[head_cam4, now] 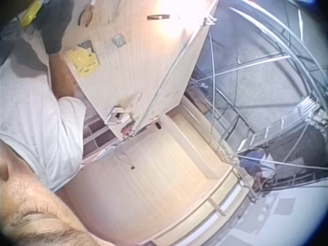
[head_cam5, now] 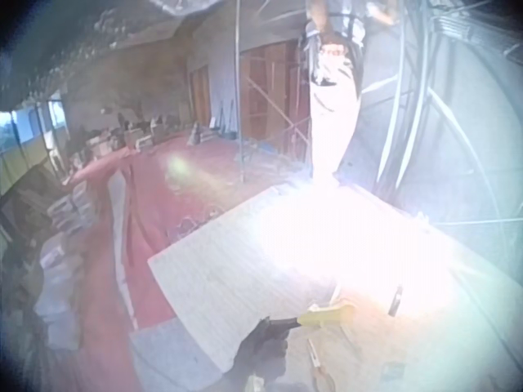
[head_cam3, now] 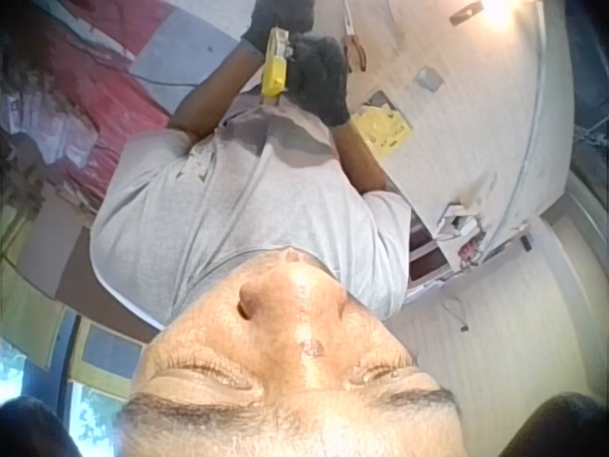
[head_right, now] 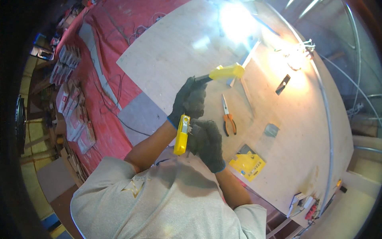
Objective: The person removes a tool from its packaging, handles several metal components on a table, and uses a pair of pliers to adjust a component inserted into the tool.
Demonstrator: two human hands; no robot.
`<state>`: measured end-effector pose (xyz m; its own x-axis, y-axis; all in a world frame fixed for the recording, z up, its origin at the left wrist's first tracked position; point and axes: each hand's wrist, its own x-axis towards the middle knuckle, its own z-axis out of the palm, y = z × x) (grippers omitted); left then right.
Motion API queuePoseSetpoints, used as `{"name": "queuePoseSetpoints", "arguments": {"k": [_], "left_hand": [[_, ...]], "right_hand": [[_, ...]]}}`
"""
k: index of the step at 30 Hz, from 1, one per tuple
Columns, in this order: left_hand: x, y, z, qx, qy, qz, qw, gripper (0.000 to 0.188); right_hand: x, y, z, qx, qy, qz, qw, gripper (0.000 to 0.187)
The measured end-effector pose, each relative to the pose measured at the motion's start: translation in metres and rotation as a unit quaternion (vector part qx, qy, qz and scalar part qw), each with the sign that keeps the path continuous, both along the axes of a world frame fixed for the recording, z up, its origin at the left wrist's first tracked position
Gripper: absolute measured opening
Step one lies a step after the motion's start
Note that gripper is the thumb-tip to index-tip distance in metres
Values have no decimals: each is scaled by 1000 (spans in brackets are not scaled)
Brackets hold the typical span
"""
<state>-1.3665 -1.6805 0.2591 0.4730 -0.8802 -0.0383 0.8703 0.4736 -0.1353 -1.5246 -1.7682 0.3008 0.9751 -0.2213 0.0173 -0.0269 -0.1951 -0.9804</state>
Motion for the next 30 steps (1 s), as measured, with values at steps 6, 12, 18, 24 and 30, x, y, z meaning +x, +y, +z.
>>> {"name": "queuePoseSetpoints", "arguments": {"k": [6, 12, 18, 24, 30], "left_hand": [[-3, -1, 0, 27, 15, -41, 999, 34], [-22, -11, 4, 141, -55, -19, 988, 35], [-40, -12, -37, 280, -43, 12, 959, 31], [-7, 6, -4, 325, -138, 73, 933, 38], [4, 12, 18, 301, -146, 78, 939, 45]], "right_hand": [[-8, -8, 1, 78, 15, 46, 996, 27], [0, -10, 8, -57, -101, 64, 991, 19], [8, -16, 34, 54, -37, -43, 997, 15], [-2, -63, 13, 200, 223, -55, 952, 17], [7, -33, 5, 158, 165, -16, 973, 14]]}}
